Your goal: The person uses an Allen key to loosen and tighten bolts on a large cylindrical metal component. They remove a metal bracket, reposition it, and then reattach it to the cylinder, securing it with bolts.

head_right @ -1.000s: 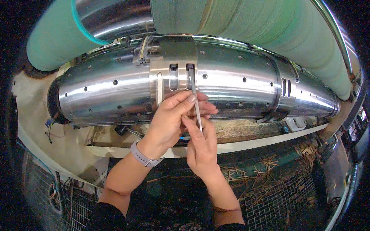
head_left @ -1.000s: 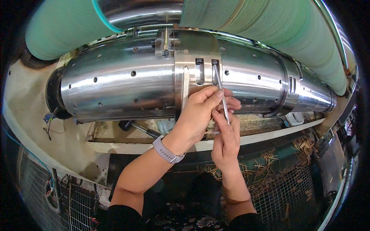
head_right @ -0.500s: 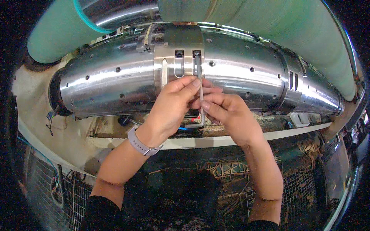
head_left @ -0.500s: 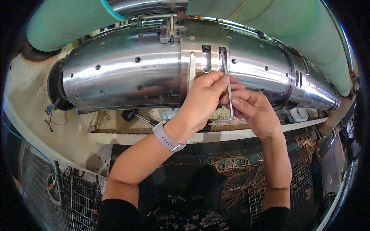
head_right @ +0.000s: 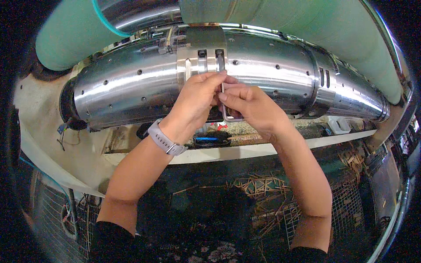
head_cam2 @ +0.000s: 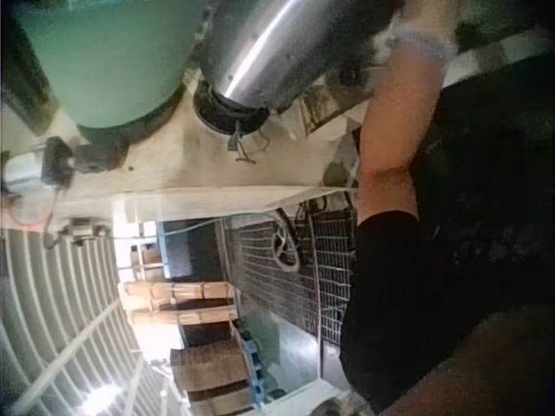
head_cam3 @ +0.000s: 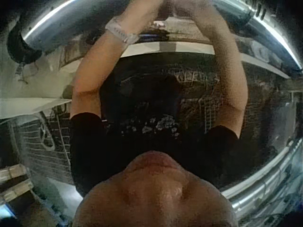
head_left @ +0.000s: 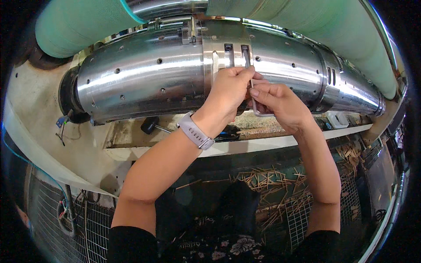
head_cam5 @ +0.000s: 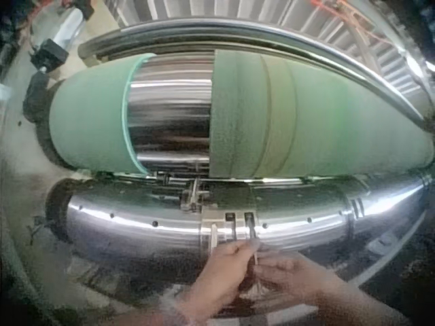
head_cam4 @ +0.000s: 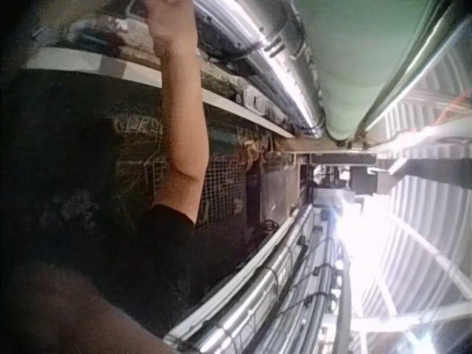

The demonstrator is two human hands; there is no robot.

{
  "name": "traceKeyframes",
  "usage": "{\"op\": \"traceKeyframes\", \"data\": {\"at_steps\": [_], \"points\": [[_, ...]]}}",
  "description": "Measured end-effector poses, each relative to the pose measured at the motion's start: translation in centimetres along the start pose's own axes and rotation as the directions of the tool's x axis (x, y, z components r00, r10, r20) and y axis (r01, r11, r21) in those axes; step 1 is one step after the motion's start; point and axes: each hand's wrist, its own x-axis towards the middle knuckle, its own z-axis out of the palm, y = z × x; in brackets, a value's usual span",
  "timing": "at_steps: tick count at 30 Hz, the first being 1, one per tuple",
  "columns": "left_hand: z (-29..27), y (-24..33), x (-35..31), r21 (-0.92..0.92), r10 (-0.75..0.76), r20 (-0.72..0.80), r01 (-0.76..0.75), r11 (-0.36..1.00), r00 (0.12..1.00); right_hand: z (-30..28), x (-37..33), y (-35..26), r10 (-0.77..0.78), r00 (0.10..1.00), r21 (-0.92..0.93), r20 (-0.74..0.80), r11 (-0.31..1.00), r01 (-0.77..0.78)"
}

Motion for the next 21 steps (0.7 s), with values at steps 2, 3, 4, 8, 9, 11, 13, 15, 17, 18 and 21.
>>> {"op": "traceKeyframes", "data": {"at_steps": [2,3,4,8,9,11,13,15,17,18,21], "points": [[0.1,0.5,-0.2,0.070,-0.008,-0.008,0.009,0.997,1.000,0.1,0.0,-0.2,-0.006,1.000,0.048,0.006,0.999,0.005],[-0.1,0.4,0.0,0.077,-0.007,0.016,0.006,0.997,1.000,0.1,0.2,0.1,-0.019,1.000,0.058,-0.001,0.998,0.019],[-0.4,0.1,0.1,0.083,-0.006,0.039,0.002,0.997,0.999,0.2,0.3,0.2,-0.033,0.999,0.068,-0.008,0.997,0.033],[-0.4,-0.1,0.3,0.118,0.051,0.066,-0.059,0.991,0.997,0.1,0.7,0.7,-0.003,0.997,0.095,-0.082,0.995,0.010],[-0.2,-0.1,0.5,0.112,0.034,0.051,-0.040,0.993,0.998,-0.2,0.7,0.7,0.006,0.998,0.098,-0.065,0.995,0.001],[-0.2,0.0,0.7,0.098,0.000,0.026,-0.003,0.995,1.000,-0.1,0.7,0.6,0.022,0.999,0.100,-0.035,0.995,-0.019],[-0.3,0.3,0.5,0.116,-0.005,0.023,0.002,0.993,1.000,0.5,-0.2,0.0,0.024,0.998,0.090,-0.061,0.996,-0.018],[-0.3,0.8,0.1,0.114,-0.008,0.011,0.006,0.993,1.000,0.3,0.2,0.3,-0.038,0.998,0.219,0.054,0.975,0.025],[-0.5,1.0,0.2,0.141,-0.010,0.006,0.009,0.990,1.000,0.1,1.1,0.8,-0.011,0.996,0.193,0.086,0.981,-0.006],[-0.7,0.8,0.3,0.155,-0.005,0.057,-0.004,0.988,0.998,0.1,1.3,1.2,-0.003,0.997,0.197,0.077,0.980,-0.012],[-0.2,0.5,0.4,0.158,0.005,0.091,-0.019,0.987,0.996,0.0,1.0,1.5,-0.035,0.999,0.149,-0.021,0.988,0.038]]}}
